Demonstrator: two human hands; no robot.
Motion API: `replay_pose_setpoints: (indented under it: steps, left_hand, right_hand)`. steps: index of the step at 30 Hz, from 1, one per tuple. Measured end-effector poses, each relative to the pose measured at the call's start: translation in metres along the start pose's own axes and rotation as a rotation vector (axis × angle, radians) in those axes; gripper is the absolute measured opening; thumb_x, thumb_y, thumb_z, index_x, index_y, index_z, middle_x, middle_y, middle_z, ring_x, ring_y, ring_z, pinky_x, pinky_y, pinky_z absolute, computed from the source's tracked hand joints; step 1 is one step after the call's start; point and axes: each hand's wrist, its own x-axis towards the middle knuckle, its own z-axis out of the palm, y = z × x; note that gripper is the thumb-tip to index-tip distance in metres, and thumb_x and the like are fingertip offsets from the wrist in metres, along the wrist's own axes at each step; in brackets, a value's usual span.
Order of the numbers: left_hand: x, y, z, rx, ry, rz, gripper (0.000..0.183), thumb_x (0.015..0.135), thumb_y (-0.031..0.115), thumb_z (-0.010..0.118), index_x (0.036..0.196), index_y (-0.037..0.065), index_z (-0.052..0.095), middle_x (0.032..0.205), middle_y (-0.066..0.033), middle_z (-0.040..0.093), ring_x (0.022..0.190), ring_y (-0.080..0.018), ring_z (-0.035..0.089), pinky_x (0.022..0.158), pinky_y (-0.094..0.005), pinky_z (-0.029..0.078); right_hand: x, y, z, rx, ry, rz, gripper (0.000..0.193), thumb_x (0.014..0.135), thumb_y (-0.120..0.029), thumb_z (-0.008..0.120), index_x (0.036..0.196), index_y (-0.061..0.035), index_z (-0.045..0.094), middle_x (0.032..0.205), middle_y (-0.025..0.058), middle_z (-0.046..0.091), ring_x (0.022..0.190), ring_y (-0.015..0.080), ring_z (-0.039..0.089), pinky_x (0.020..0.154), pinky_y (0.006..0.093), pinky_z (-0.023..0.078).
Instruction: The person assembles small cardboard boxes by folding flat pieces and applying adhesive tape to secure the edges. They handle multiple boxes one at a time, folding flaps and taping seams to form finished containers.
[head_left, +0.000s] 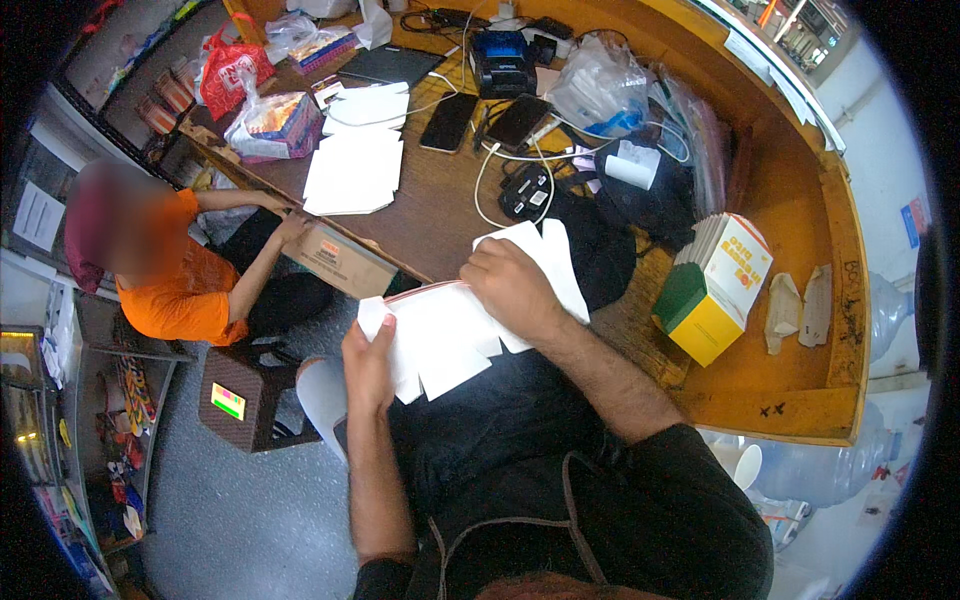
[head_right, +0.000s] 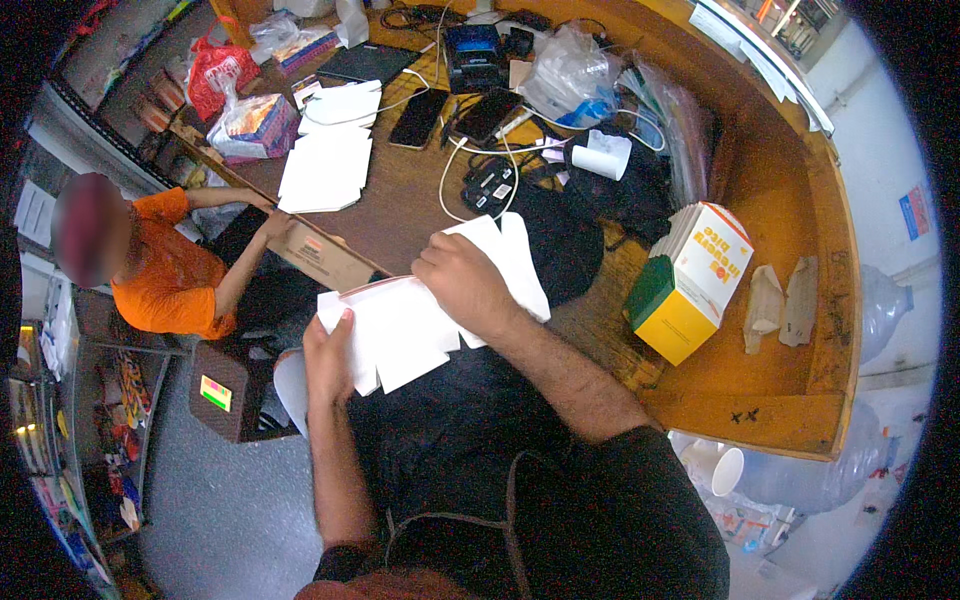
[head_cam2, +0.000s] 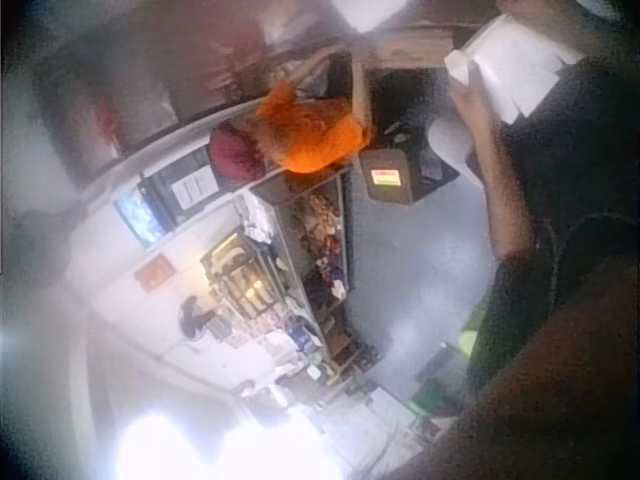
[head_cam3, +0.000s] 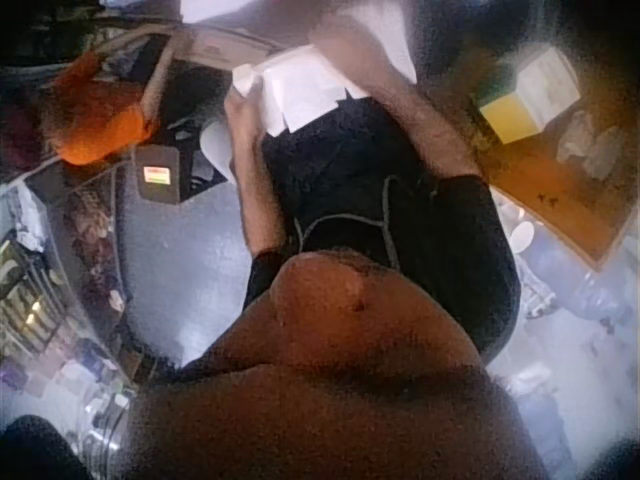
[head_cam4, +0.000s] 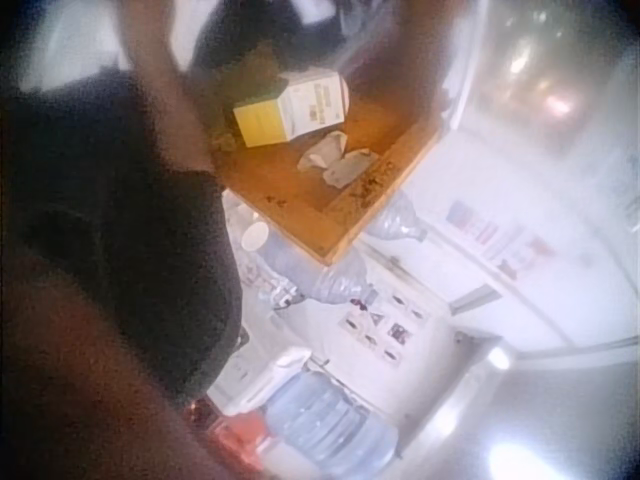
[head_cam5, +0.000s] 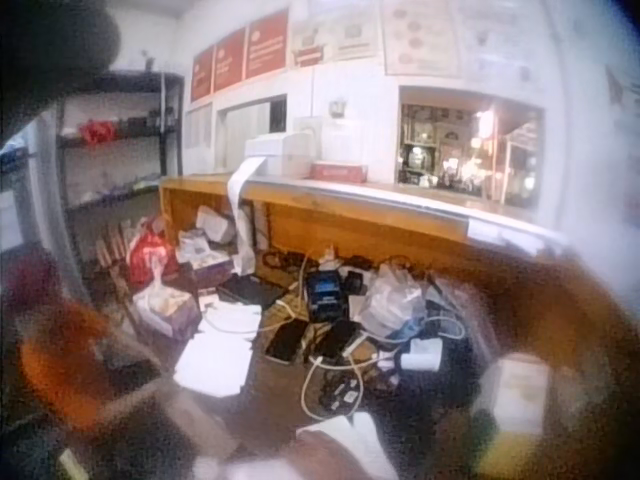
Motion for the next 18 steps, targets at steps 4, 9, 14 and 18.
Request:
replay_pose_setpoints:
  steps: [4,9,14,18]
  left_hand:
    - [0.008,-0.007,0.003,-0.003,-0.014,-0.062,0.030,0.105,0.008,0.067,0.130,-0.008,0.064,0.118,-0.0146,0.075,0.097,-0.0200,0.074,0.087,-0.0355,0.060]
    - [-0.005,0.005,-0.004,0.129,-0.071,-0.059,0.030,0.105,0.009,0.068,0.129,-0.008,0.065,0.117,-0.0150,0.076,0.099,-0.0198,0.073,0.088,-0.0351,0.059]
    - [-0.007,0.021,-0.012,0.171,-0.067,0.007,0.031,0.105,0.011,0.069,0.129,-0.008,0.065,0.115,-0.0145,0.076,0.096,-0.0189,0.073,0.087,-0.0343,0.059]
    - [-0.006,0.027,-0.011,0.246,-0.038,0.016,0.029,0.104,0.012,0.069,0.127,-0.006,0.067,0.113,-0.0124,0.077,0.092,-0.0178,0.073,0.082,-0.0333,0.059]
  right_hand:
    - [-0.026,0.009,0.036,0.118,0.139,-0.032,0.009,0.096,-0.009,0.071,0.092,-0.0032,0.076,0.097,0.0091,0.075,0.107,0.0273,0.069,0.100,0.0425,0.055]
    - [-0.024,0.048,-0.003,0.150,-0.084,0.090,0.076,0.094,-0.016,0.074,0.163,-0.0053,0.044,0.155,0.0244,0.059,0.143,0.0389,0.058,0.125,0.0487,0.041]
    - [-0.008,0.050,-0.045,0.258,-0.505,0.421,0.047,0.091,-0.015,0.075,0.136,-0.0012,0.067,0.130,0.0218,0.073,0.125,0.0390,0.069,0.110,0.0489,0.053]
    - [-0.008,0.036,-0.039,0.117,-0.438,0.392,0.020,0.092,-0.015,0.074,0.107,-0.0008,0.073,0.112,0.0126,0.076,0.114,0.0325,0.070,0.098,0.0475,0.056]
